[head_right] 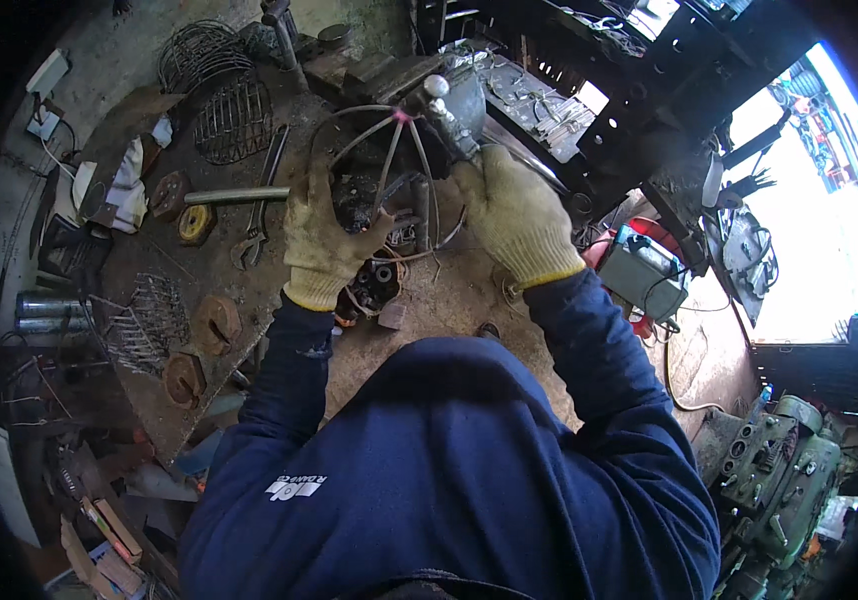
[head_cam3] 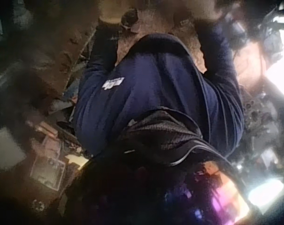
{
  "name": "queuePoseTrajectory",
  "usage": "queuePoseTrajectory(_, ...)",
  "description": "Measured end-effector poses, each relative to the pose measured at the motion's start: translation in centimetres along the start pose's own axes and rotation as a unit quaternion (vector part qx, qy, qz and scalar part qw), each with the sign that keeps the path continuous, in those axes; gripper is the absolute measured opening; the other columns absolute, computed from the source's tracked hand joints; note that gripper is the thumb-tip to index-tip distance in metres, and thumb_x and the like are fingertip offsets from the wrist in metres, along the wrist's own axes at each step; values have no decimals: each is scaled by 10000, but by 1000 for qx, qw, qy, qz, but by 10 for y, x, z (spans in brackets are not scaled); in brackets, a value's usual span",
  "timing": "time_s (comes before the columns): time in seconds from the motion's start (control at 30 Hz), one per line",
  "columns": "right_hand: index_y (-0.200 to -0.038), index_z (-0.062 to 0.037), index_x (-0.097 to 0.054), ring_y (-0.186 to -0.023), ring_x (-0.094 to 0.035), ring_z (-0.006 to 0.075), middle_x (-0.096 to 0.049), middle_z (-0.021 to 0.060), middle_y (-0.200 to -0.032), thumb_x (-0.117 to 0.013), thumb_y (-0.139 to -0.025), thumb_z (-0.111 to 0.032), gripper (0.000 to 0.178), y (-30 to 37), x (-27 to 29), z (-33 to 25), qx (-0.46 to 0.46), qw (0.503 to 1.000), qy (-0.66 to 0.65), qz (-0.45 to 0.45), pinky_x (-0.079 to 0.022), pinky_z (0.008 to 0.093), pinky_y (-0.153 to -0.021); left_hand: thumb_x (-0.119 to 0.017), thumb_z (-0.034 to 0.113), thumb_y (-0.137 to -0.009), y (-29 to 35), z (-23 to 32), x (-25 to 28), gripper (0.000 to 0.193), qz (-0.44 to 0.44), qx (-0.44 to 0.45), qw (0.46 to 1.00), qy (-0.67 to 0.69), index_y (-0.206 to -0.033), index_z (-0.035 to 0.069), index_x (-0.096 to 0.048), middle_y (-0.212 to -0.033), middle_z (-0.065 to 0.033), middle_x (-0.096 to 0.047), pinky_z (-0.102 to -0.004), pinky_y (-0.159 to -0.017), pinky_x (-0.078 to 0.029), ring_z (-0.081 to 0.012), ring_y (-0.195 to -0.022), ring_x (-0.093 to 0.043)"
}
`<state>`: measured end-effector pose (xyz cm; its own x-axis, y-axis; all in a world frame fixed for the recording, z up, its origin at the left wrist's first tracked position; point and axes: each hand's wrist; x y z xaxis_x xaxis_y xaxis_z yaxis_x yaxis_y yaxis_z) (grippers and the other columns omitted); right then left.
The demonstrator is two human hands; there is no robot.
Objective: The person holds a curved metal rod against a circular frame, hits it with a hammer to position it, and then uses a welding tool to fuse the joints together at various points.
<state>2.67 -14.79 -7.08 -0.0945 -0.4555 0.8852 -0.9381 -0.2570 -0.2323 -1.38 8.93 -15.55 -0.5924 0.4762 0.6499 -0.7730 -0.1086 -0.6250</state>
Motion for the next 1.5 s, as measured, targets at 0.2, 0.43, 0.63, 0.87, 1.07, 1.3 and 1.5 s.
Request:
queuePoseTrajectory(0.2,-1068,-21,-582,-923,-658,466,-673,237,-926,-596,-996,-353,340,3,0,-2,3,999,-28,20,-513,543,-755,-893,364,-644,-6,0,-1,1029,10,-16,1000,2,-1467,12,-386,-1192,-288,-533,-543,-846,-550,-440,-1020,-613)
queuePoseTrajectory(0.43,-1034,-23,-571,-904,-657,480,-668,248,-914,-583,-1003,-361,339,8,3,-7,-4,997,-41,66,-507,552,-732,-890,363,-639,-2,-5,-4,1032,11,-28,999,-12,-1469,12,-387,-1165,-275,-552,-536,-832,-545,-422,-1004,-616)
queuePoseTrajectory(0.63,-1025,-27,-574,-882,-660,480,-667,244,-899,-588,-1002,-356,330,8,3,1,38,991,-93,87,-509,555,-716,-861,463,-668,2,-12,-10,1087,-12,-4,1000,18,-1519,25,-345,-1220,-267,-521,-558,-941,-481,-427,-1106,-536)
queuePoseTrajectory(0.87,-1050,-19,-584,-880,-674,463,-684,241,-914,-594,-996,-365,350,7,3,1,39,993,-78,82,-523,544,-724,-853,481,-677,0,-9,-6,1078,-14,-7,1000,5,-1510,21,-346,-1191,-272,-514,-546,-900,-495,-425,-1069,-551)
queuePoseTrajectory(1.07,-1087,-27,-595,-879,-679,452,-690,236,-931,-597,-991,-373,359,0,8,1,39,998,-27,40,-524,543,-727,-854,481,-669,-4,-7,-7,1087,-13,-5,1000,4,-1503,9,-341,-1147,-264,-533,-548,-874,-503,-427,-1047,-558)
queuePoseTrajectory(1.3,-1092,-36,-589,-885,-672,466,-680,241,-918,-606,-984,-383,364,2,-1,-1,7,999,-19,29,-516,553,-729,-882,358,-653,-3,-2,-2,1045,1,-14,1000,15,-1491,-1,-372,-1164,-279,-558,-539,-841,-544,-435,-1018,-620)
queuePoseTrajectory(1.5,-1088,-33,-591,-893,-669,471,-677,245,-924,-606,-987,-373,355,1,1,0,6,999,-20,37,-516,549,-740,-883,356,-650,-4,-5,-5,1062,-10,-2,1000,11,-1505,4,-362,-1194,-295,-534,-544,-845,-551,-434,-1024,-618)
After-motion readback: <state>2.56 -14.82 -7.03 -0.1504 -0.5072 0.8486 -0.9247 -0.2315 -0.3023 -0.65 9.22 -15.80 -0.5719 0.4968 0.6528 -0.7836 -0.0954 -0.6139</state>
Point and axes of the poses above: each hand's wrist, its own y-axis away from the middle knuckle, its own x-axis out of the back of the hand, z = x × y
